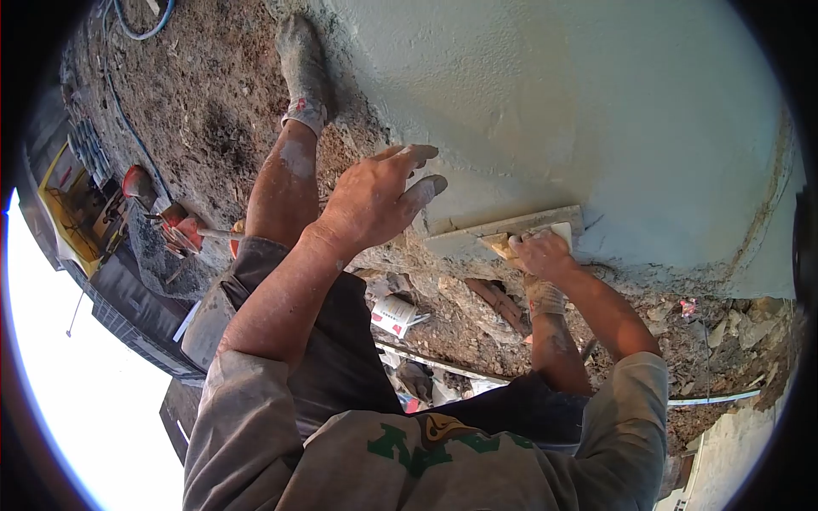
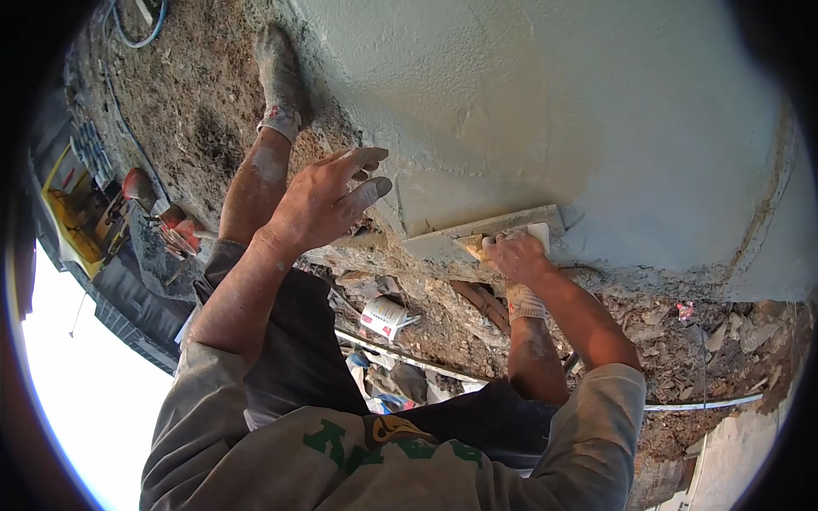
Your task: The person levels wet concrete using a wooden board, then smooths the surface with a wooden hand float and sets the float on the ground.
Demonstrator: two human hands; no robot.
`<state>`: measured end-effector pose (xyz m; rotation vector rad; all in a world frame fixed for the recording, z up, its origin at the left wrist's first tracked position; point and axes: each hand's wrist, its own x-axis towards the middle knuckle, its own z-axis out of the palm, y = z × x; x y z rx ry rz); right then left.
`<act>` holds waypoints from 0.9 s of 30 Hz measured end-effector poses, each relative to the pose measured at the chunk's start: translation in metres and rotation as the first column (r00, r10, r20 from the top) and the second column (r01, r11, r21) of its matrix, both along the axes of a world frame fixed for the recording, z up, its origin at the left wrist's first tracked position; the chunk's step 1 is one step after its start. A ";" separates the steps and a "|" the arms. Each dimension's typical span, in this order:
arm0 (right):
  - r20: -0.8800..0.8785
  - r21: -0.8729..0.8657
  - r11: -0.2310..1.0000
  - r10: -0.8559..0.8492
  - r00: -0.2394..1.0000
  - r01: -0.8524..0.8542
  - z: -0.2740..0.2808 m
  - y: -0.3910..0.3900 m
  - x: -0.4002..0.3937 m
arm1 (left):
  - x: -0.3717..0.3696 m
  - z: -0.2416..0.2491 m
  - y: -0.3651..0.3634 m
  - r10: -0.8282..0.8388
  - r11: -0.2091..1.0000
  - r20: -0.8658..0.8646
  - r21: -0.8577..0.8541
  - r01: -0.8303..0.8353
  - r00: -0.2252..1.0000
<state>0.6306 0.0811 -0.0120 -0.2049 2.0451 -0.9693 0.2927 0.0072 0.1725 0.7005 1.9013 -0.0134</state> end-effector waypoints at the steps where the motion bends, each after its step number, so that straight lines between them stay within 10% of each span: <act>1: 0.087 0.000 1.000 0.003 0.996 -0.003 0.005 0.003 -0.008 | 0.001 0.000 0.000 -0.014 1.000 0.005 -0.003 0.014 1.000; 7: 0.127 0.143 0.987 -0.088 0.988 0.070 0.014 0.059 -0.100 | -0.004 0.004 0.000 0.000 1.000 0.042 0.019 -0.001 0.999; 12: -0.041 0.354 0.750 -0.585 0.810 0.559 0.024 0.154 -0.158 | -0.015 0.010 0.006 0.015 0.997 0.014 0.071 -0.016 1.000; 15: -0.496 0.377 0.272 -0.748 0.441 0.885 0.004 0.222 -0.145 | -0.017 0.009 0.007 0.012 0.995 0.007 0.099 -0.012 1.000; 20: -0.321 -0.031 -0.431 -0.850 -0.417 0.902 0.053 0.271 -0.089 | -0.010 0.008 0.002 -0.028 0.998 0.084 0.066 0.023 0.996; 27: -0.219 0.044 0.124 -0.967 0.130 0.991 0.043 0.006 -0.099 | -0.021 0.006 -0.003 -0.014 0.998 0.021 0.063 0.012 1.000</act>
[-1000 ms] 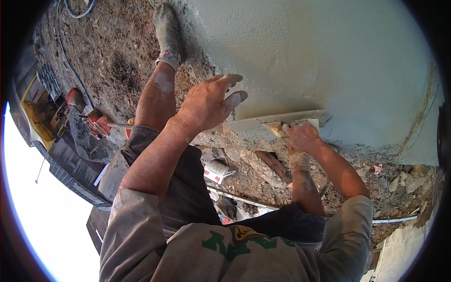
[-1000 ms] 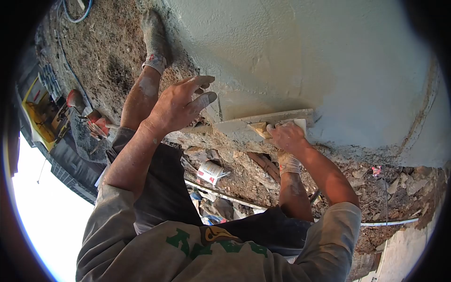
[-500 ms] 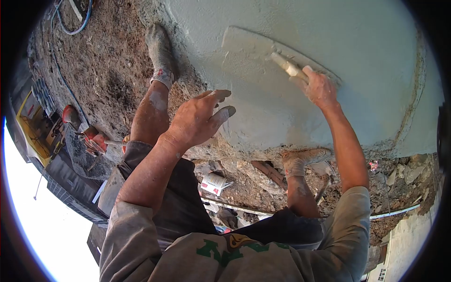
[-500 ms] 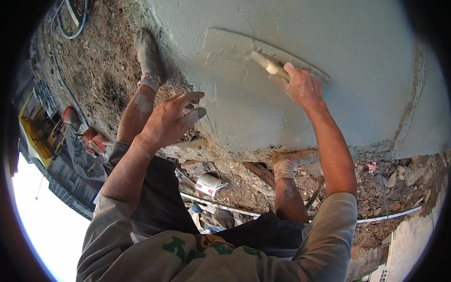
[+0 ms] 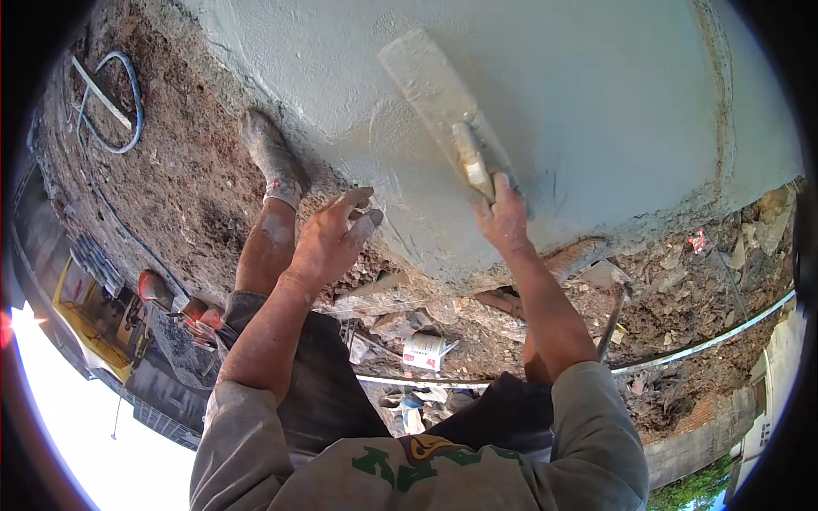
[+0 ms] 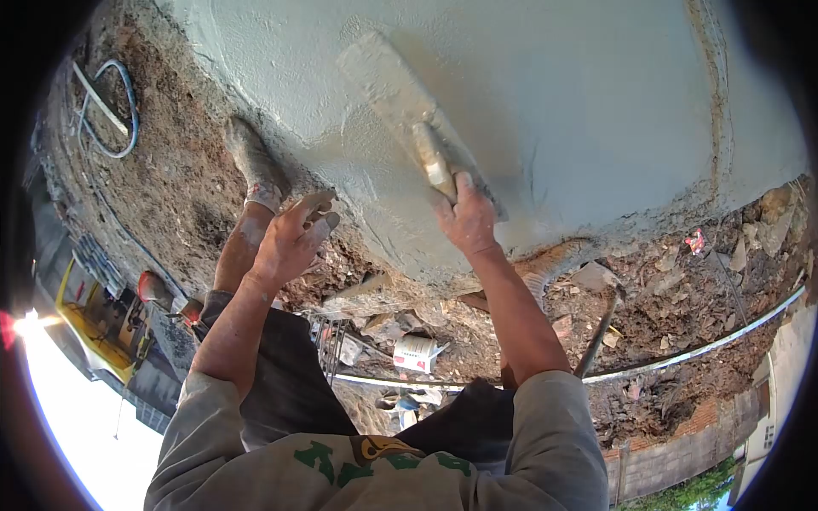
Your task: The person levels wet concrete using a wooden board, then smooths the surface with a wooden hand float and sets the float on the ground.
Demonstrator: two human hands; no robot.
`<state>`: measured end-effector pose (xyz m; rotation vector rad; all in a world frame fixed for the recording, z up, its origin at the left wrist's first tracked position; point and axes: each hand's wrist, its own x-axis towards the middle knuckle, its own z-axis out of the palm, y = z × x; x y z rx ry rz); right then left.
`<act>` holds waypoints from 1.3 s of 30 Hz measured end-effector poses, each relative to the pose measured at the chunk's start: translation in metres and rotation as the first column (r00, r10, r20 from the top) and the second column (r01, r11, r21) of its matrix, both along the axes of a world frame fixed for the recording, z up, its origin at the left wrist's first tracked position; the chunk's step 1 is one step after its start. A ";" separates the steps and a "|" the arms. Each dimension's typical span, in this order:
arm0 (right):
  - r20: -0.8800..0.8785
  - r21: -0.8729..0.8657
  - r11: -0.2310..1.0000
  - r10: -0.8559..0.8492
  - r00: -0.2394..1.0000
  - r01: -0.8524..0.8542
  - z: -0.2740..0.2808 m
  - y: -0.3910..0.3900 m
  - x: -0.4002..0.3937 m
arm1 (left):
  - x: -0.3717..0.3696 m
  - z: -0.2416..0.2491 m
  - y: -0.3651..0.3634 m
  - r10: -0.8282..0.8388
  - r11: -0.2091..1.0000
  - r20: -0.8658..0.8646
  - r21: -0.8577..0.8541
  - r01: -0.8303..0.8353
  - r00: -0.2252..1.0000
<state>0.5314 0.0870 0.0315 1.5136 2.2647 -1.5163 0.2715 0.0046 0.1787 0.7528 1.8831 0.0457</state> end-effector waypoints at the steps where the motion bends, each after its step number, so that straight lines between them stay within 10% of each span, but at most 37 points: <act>1: -0.071 -0.052 0.998 0.043 0.997 -0.047 0.002 -0.040 -0.018 | -0.005 -0.001 -0.001 0.002 1.000 -0.011 0.000 -0.002 1.000; 5: -0.013 -0.331 0.921 0.214 0.977 -0.206 -0.017 -0.148 -0.073 | -0.013 0.007 0.006 0.045 0.998 -0.064 0.049 -0.042 0.997; 6: -0.013 -0.157 0.964 0.215 0.976 -0.214 -0.034 -0.175 -0.079 | -0.013 0.006 0.003 0.024 0.998 -0.076 0.063 -0.019 0.997; 15: 0.127 -0.479 0.865 0.237 0.963 -0.150 -0.032 -0.118 -0.044 | -0.001 -0.011 -0.012 -0.028 0.999 0.000 -0.022 0.028 1.000; 28: 0.180 0.061 0.957 -0.291 0.940 0.285 -0.038 -0.023 0.126 | 0.041 -0.062 -0.051 -0.152 0.988 -0.072 -0.024 0.151 0.986; 35: 0.016 0.288 0.640 -0.747 0.665 0.712 -0.071 0.126 0.255 | 0.062 -0.068 -0.031 -0.169 0.985 -0.077 -0.047 0.166 0.983; 37: -0.174 -0.115 0.342 -0.931 0.320 0.932 -0.054 0.162 0.281 | 0.062 -0.070 -0.028 -0.168 0.985 -0.071 -0.048 0.165 0.983; 39: -0.127 -0.124 0.252 -0.963 0.237 0.960 -0.035 0.180 0.297 | 0.058 -0.070 -0.027 -0.134 0.990 -0.064 -0.046 0.131 0.989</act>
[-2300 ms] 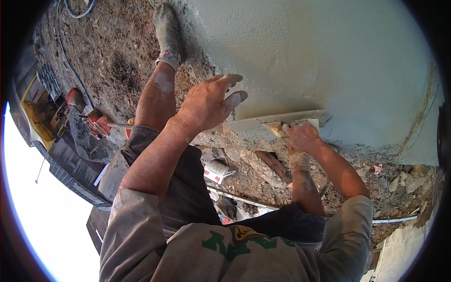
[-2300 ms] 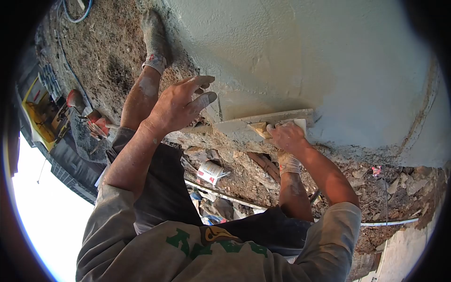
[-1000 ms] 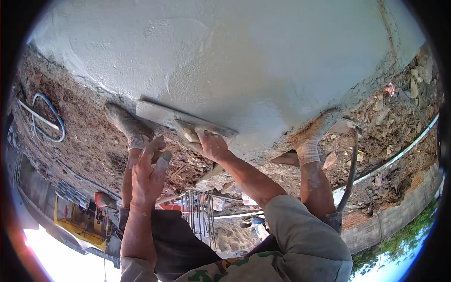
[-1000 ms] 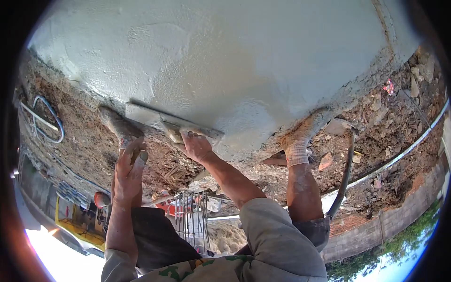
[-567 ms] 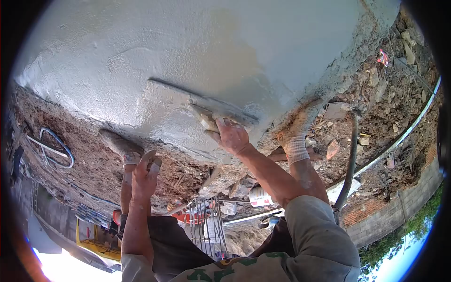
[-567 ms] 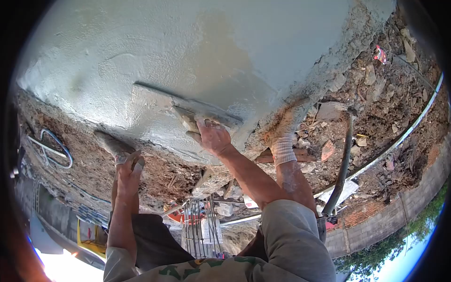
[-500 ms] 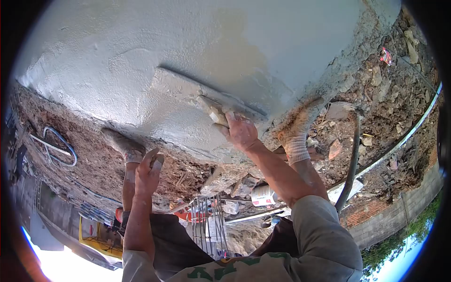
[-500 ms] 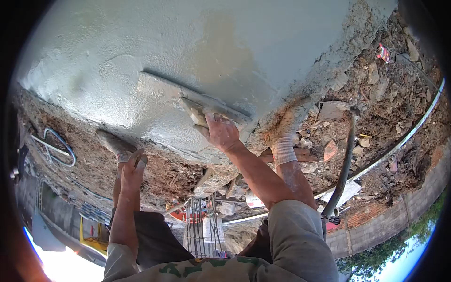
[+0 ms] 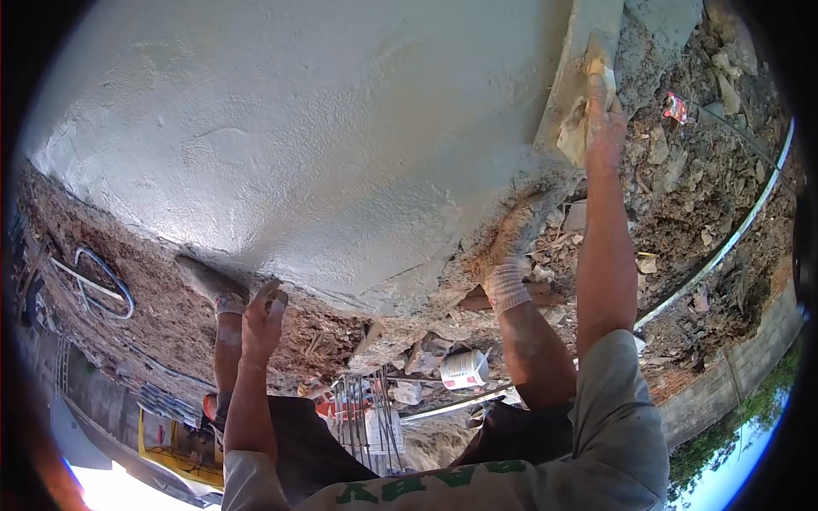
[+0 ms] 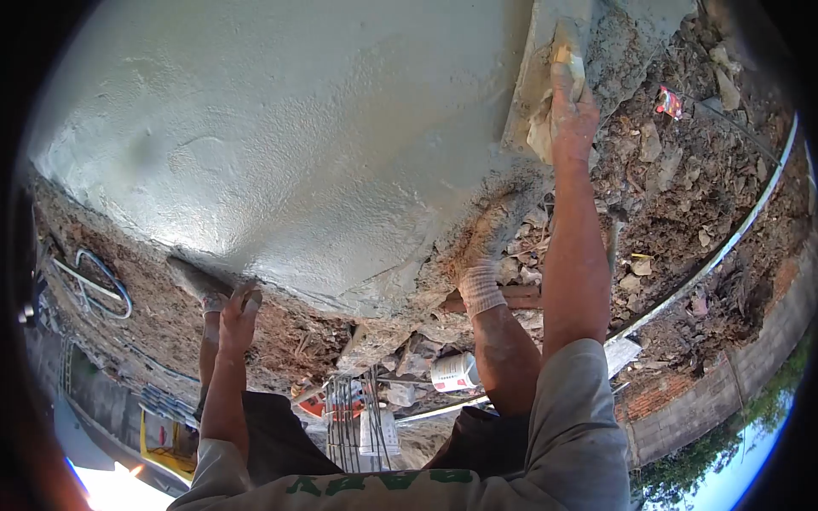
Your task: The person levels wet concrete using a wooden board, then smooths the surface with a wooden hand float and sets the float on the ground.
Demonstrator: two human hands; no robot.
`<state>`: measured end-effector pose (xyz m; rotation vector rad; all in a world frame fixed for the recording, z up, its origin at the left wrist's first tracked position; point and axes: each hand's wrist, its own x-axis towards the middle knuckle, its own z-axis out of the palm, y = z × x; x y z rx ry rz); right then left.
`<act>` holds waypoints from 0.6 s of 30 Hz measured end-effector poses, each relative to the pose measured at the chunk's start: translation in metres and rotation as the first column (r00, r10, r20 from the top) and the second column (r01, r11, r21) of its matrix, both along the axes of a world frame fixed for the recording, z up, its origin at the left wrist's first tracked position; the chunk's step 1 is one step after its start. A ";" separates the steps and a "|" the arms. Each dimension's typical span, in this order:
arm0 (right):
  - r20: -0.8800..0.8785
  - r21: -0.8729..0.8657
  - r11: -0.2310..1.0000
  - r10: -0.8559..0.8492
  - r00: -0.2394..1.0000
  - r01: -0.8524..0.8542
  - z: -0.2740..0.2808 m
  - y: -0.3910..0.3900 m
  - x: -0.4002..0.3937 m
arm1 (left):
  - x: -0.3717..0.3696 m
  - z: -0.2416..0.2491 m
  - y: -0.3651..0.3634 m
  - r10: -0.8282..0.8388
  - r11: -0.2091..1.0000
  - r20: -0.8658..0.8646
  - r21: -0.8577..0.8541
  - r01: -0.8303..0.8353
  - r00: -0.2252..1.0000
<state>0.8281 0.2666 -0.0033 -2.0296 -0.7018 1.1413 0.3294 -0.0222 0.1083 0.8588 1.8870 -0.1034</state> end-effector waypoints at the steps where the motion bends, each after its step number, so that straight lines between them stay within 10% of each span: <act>1: 0.001 -0.016 0.999 -0.041 0.999 0.041 0.011 0.010 0.007 | 0.000 0.005 0.006 -0.007 1.000 -0.010 0.007 0.007 1.000; 7: 0.125 0.065 0.947 0.305 0.944 -0.314 0.007 0.040 0.051 | -0.007 0.012 0.020 0.019 0.999 0.018 0.037 -0.020 1.000; 10: 0.432 -0.063 0.807 0.552 0.713 -0.587 -0.010 0.081 0.065 | -0.004 0.009 0.023 0.034 0.999 -0.005 0.003 -0.034 0.999; 18: 0.662 -0.358 0.674 0.672 0.333 -0.646 -0.007 0.193 0.021 | 0.008 0.006 0.024 0.072 0.997 -0.022 -0.008 -0.072 0.997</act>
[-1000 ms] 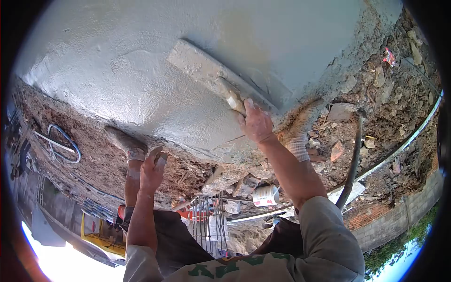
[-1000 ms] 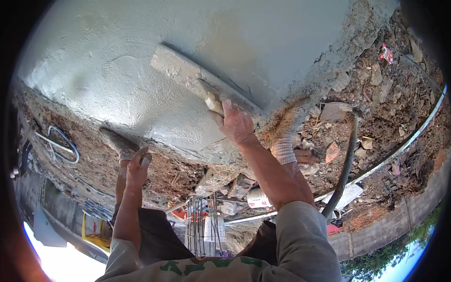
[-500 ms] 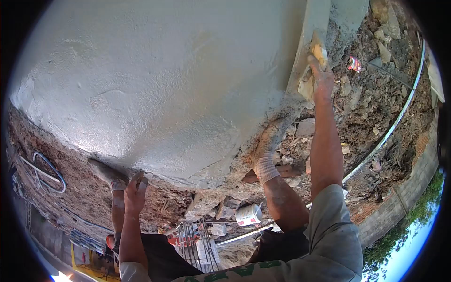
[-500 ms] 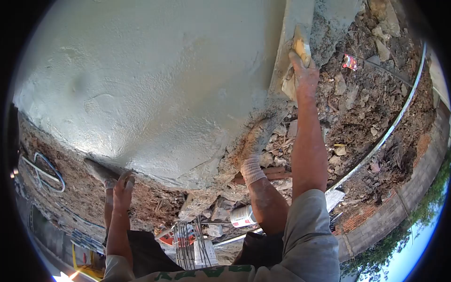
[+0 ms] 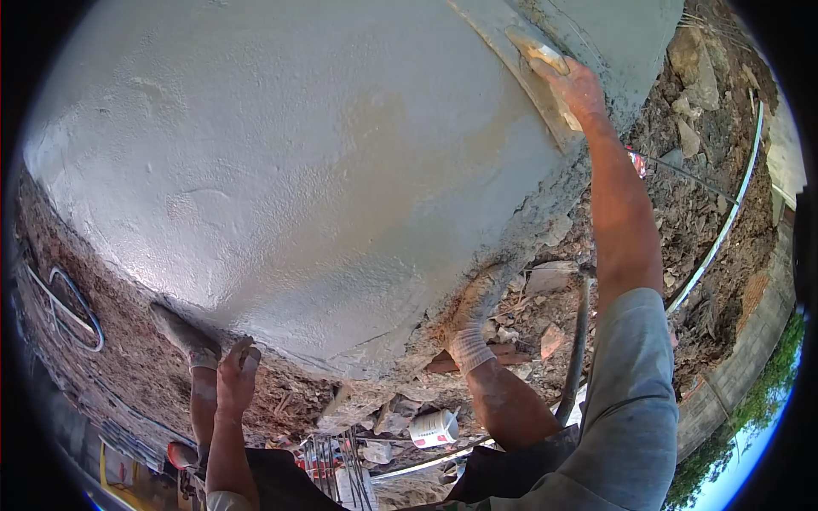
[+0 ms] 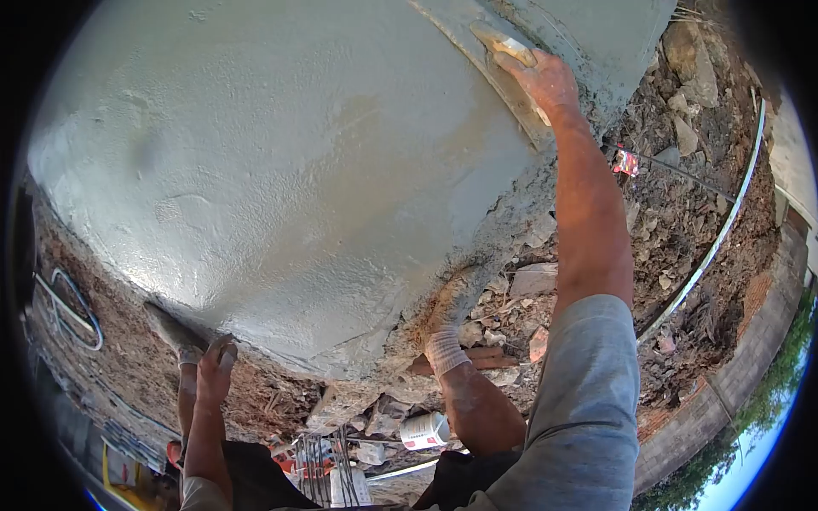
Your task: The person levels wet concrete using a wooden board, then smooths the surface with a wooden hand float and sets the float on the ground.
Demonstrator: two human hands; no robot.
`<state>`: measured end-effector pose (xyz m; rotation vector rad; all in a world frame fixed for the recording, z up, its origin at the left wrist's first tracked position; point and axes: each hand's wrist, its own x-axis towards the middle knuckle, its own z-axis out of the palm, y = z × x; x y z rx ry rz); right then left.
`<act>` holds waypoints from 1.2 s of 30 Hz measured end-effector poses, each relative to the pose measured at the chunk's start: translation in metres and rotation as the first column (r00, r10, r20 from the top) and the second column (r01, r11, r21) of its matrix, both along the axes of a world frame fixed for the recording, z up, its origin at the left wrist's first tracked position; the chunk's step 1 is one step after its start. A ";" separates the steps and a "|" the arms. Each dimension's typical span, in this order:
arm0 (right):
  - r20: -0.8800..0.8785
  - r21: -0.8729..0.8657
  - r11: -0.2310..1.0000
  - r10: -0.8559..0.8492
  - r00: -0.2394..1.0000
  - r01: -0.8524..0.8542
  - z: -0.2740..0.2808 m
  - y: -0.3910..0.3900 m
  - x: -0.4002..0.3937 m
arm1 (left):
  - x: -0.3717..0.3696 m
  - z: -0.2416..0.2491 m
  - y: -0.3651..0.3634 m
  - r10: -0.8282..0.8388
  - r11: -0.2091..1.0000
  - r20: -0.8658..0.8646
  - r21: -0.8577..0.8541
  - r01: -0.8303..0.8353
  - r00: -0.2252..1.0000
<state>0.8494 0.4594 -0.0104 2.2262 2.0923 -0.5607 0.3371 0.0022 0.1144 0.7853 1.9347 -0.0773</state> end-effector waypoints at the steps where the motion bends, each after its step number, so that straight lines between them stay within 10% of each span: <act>1: 0.007 0.029 0.998 0.059 0.998 -0.059 -0.008 0.009 0.005 | -0.001 0.001 0.000 -0.007 1.000 -0.003 0.012 0.007 1.000; 9: -0.310 -0.217 0.976 -0.086 0.947 0.018 -0.052 0.020 0.028 | 0.014 0.004 -0.002 -0.014 1.000 0.075 -0.026 0.016 0.997; 14: -0.144 -0.217 0.958 0.159 0.977 -0.188 -0.024 -0.091 -0.034 | -0.003 0.009 -0.014 -0.081 0.996 0.076 -0.026 0.083 0.994; 23: -0.140 -0.490 0.859 0.091 0.986 -0.149 0.014 -0.314 -0.160 | -0.048 0.043 0.001 -0.007 0.998 0.096 -0.055 0.013 0.995; 36: -0.395 -0.387 0.922 -0.144 0.907 -0.022 -0.009 -0.578 -0.316 | -0.104 0.073 0.011 -0.131 0.990 0.217 -0.020 0.138 0.967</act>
